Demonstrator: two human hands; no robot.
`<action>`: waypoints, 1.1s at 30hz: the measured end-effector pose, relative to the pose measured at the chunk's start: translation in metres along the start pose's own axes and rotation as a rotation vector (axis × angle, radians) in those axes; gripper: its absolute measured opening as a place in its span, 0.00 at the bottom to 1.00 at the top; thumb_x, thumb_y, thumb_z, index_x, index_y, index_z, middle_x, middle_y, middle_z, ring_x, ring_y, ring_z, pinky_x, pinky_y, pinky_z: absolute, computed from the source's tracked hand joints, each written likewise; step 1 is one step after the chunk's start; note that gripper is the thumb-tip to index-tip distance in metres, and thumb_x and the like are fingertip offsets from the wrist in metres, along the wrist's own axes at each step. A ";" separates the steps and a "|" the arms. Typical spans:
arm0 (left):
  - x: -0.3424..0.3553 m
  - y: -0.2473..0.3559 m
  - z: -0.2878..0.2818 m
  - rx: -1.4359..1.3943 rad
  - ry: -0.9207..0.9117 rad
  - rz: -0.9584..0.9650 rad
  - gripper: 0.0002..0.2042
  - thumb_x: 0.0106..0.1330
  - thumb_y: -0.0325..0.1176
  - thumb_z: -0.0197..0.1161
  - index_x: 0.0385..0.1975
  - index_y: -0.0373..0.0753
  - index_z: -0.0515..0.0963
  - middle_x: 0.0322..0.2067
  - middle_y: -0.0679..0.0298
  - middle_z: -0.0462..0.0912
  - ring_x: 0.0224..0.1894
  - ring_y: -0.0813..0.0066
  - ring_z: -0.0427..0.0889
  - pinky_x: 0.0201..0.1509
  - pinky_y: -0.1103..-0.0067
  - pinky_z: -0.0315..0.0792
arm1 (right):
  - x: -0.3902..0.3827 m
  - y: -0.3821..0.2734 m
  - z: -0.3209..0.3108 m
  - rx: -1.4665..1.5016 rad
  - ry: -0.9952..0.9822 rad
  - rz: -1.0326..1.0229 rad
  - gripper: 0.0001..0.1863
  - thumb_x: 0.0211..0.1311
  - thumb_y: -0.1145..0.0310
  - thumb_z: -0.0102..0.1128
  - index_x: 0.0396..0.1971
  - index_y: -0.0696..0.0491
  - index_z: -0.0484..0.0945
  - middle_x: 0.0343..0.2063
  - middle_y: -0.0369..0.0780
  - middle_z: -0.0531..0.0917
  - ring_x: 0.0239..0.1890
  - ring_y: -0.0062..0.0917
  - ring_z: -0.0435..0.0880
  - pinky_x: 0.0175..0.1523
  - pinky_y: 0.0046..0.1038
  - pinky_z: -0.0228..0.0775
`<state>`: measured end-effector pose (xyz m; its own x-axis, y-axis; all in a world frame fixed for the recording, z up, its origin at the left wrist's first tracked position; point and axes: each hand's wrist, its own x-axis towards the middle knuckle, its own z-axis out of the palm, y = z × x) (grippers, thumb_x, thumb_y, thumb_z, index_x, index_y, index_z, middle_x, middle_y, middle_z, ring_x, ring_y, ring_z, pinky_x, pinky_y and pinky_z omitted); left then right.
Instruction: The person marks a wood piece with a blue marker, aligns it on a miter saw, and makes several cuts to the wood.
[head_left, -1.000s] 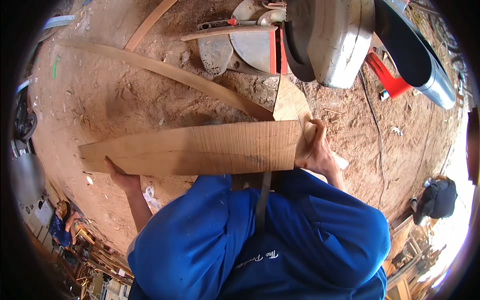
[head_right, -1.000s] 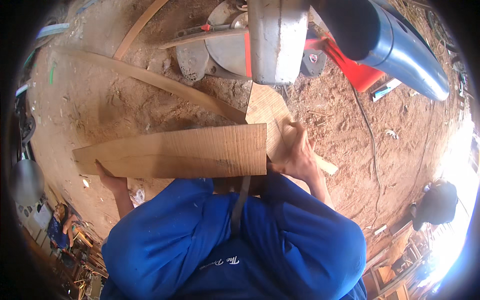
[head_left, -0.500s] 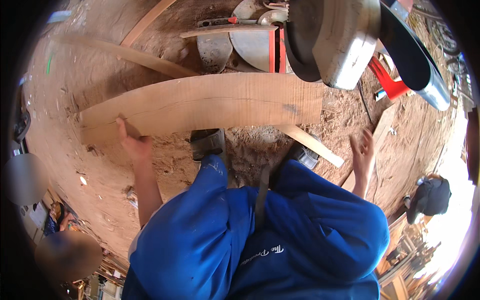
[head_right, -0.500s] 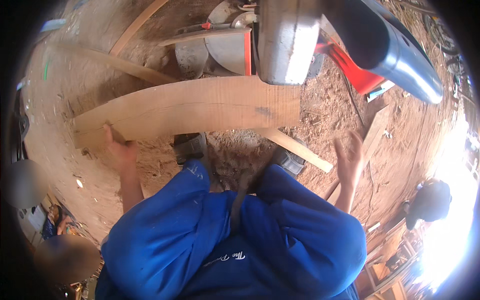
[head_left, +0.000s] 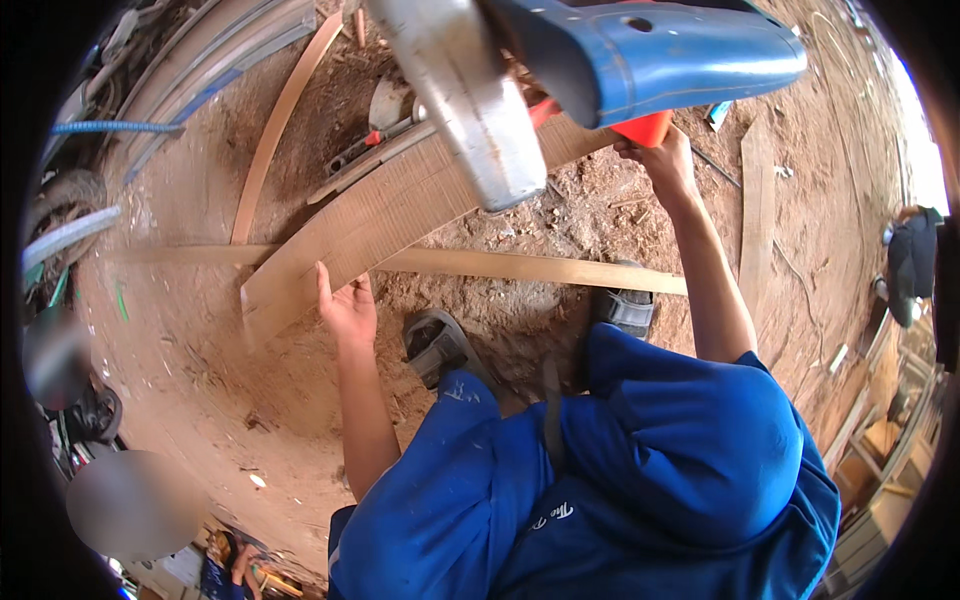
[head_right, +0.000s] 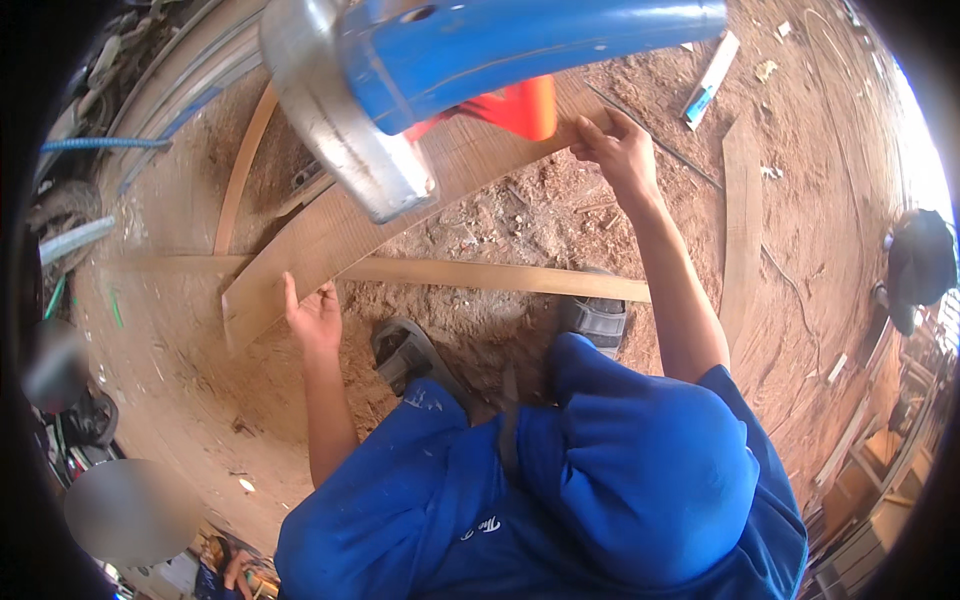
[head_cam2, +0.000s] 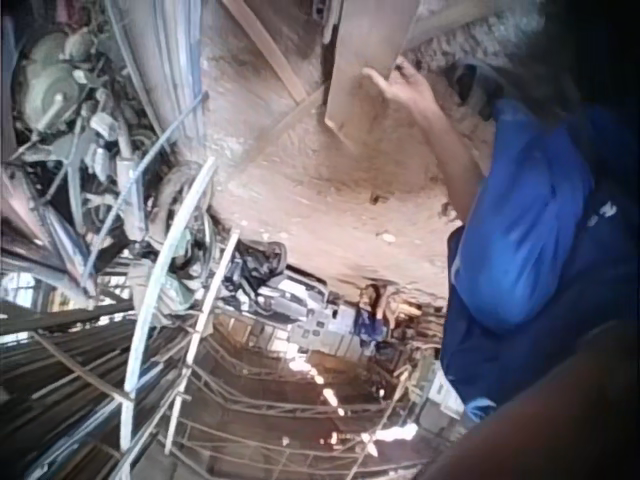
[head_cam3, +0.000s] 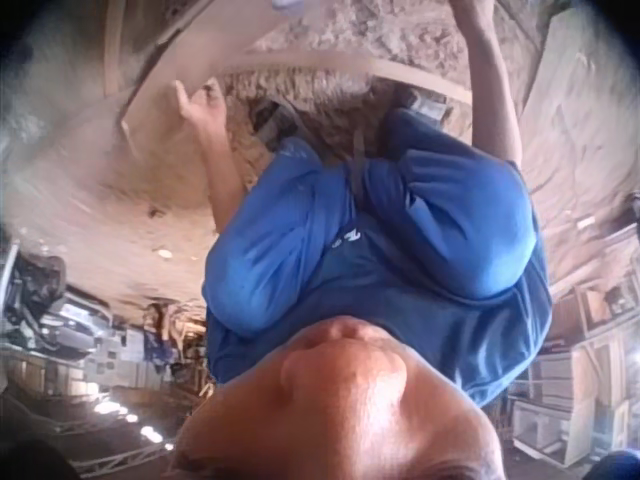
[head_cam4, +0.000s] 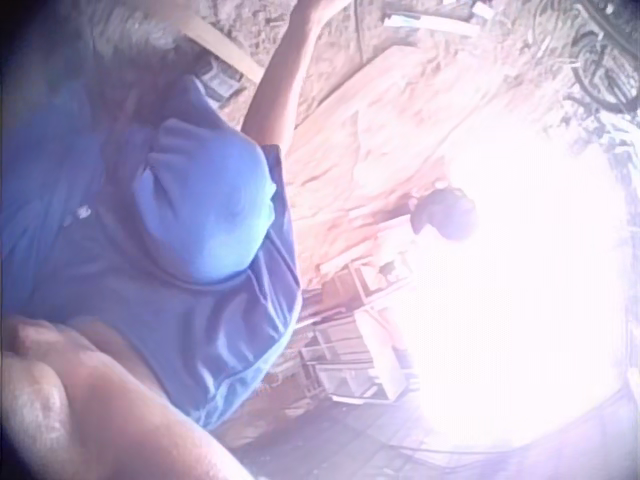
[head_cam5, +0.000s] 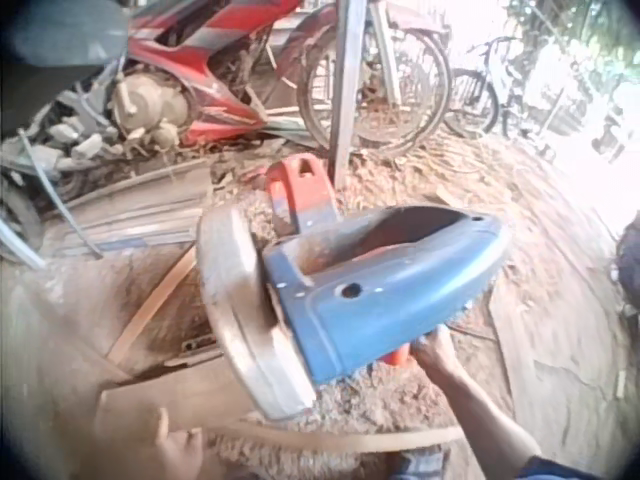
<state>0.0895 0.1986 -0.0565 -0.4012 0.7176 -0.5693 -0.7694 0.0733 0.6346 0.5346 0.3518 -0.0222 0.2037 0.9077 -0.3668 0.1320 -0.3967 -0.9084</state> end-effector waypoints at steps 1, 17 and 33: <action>0.004 0.000 0.005 0.093 0.047 0.028 0.21 0.68 0.41 0.69 0.55 0.37 0.74 0.43 0.64 0.81 0.36 0.78 0.77 0.33 0.83 0.71 | 0.002 0.004 0.002 -0.005 0.037 -0.003 0.28 0.66 0.63 0.67 0.57 0.68 0.74 0.34 0.44 0.86 0.35 0.22 0.88 0.41 0.25 0.83; 0.005 -0.007 0.020 0.472 0.376 -0.024 0.21 0.60 0.48 0.76 0.41 0.42 0.75 0.24 0.74 0.66 0.19 0.88 0.63 0.15 0.87 0.52 | 0.009 0.017 0.002 -0.517 0.230 -0.101 0.33 0.59 0.51 0.72 0.59 0.55 0.79 0.53 0.50 0.73 0.58 0.40 0.75 0.63 0.41 0.70; 0.013 -0.007 0.001 0.426 0.462 0.131 0.22 0.58 0.44 0.78 0.43 0.40 0.76 0.32 0.72 0.73 0.24 0.83 0.66 0.26 0.85 0.61 | 0.009 0.051 0.027 -0.669 0.243 -0.420 0.30 0.60 0.54 0.72 0.54 0.56 0.72 0.47 0.47 0.75 0.56 0.39 0.71 0.63 0.45 0.62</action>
<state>0.0899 0.2080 -0.0678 -0.7247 0.3736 -0.5791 -0.4725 0.3422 0.8121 0.5173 0.3436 -0.0771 0.2024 0.9742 0.1000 0.7777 -0.0978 -0.6210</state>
